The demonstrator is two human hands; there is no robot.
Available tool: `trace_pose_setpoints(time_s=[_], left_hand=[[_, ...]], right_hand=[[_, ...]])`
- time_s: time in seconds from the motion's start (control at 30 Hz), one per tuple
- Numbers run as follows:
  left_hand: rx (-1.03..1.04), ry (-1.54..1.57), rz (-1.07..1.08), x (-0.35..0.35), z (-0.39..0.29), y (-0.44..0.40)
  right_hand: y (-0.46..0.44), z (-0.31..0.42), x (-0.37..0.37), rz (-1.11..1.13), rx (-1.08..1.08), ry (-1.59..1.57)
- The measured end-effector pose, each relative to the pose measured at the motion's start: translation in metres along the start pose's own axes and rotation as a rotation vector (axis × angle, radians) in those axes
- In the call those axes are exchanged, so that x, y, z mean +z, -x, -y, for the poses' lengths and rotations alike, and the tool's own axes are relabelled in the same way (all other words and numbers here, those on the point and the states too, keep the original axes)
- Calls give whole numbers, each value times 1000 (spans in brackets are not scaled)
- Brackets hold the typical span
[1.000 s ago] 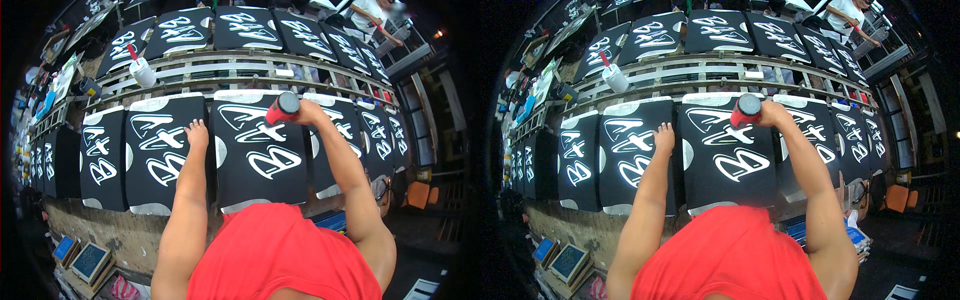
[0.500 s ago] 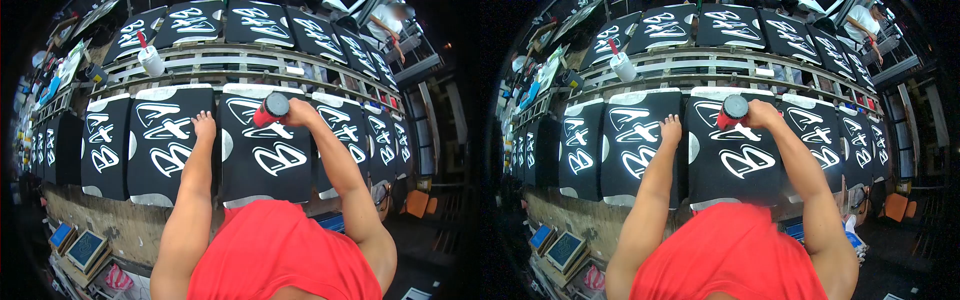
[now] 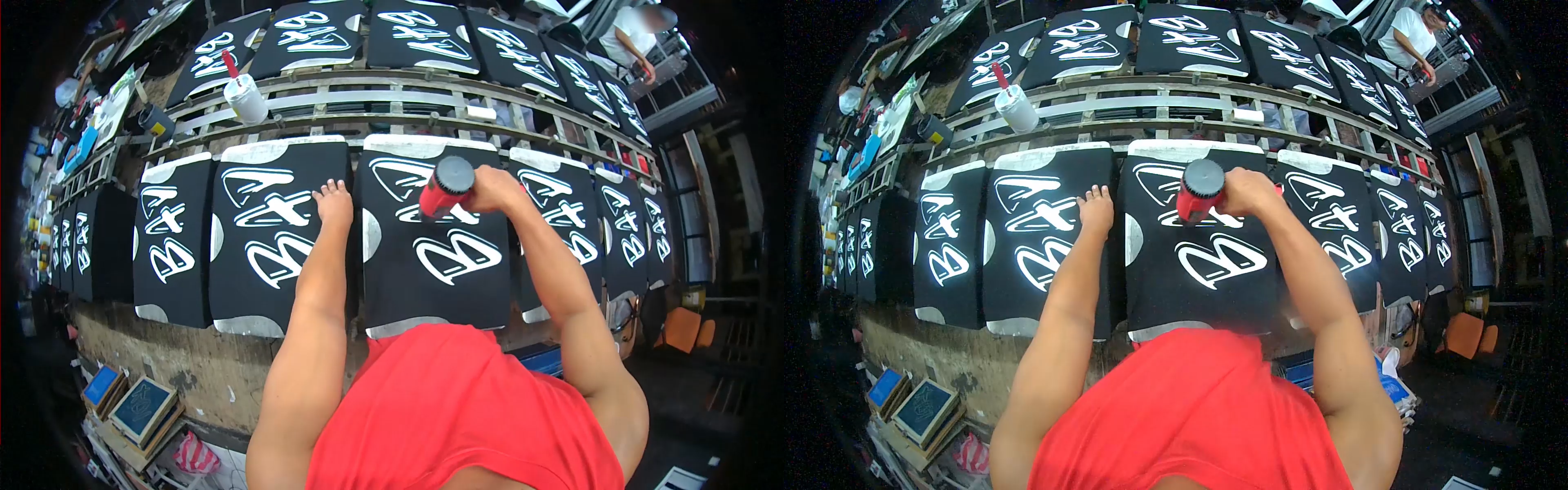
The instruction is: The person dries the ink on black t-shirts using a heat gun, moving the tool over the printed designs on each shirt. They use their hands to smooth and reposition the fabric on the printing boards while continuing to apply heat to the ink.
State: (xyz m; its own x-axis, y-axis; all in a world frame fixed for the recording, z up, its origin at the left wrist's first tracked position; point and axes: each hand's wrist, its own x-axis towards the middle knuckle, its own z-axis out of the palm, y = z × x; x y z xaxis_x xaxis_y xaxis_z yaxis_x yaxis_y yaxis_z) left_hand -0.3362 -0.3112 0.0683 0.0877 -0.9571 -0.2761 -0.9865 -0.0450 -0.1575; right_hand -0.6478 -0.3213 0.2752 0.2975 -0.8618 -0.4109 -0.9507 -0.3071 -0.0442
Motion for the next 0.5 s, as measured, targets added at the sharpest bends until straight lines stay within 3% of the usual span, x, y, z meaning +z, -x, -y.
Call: trace_pose_setpoints(time_s=[0.3,0.4,0.43,0.5], left_hand=[[12,16,5,-3,2,3],[20,6,4,-1,2,2],[21,-4,0,0,2,1],[22,-3,7,1,2,-1]], right_hand=[[14,-77,24,-168,115,-84],[19,-108,36,-139,117,-82],[21,-112,35,-80,231,-63],[39,-112,30,-106,262,-66]])
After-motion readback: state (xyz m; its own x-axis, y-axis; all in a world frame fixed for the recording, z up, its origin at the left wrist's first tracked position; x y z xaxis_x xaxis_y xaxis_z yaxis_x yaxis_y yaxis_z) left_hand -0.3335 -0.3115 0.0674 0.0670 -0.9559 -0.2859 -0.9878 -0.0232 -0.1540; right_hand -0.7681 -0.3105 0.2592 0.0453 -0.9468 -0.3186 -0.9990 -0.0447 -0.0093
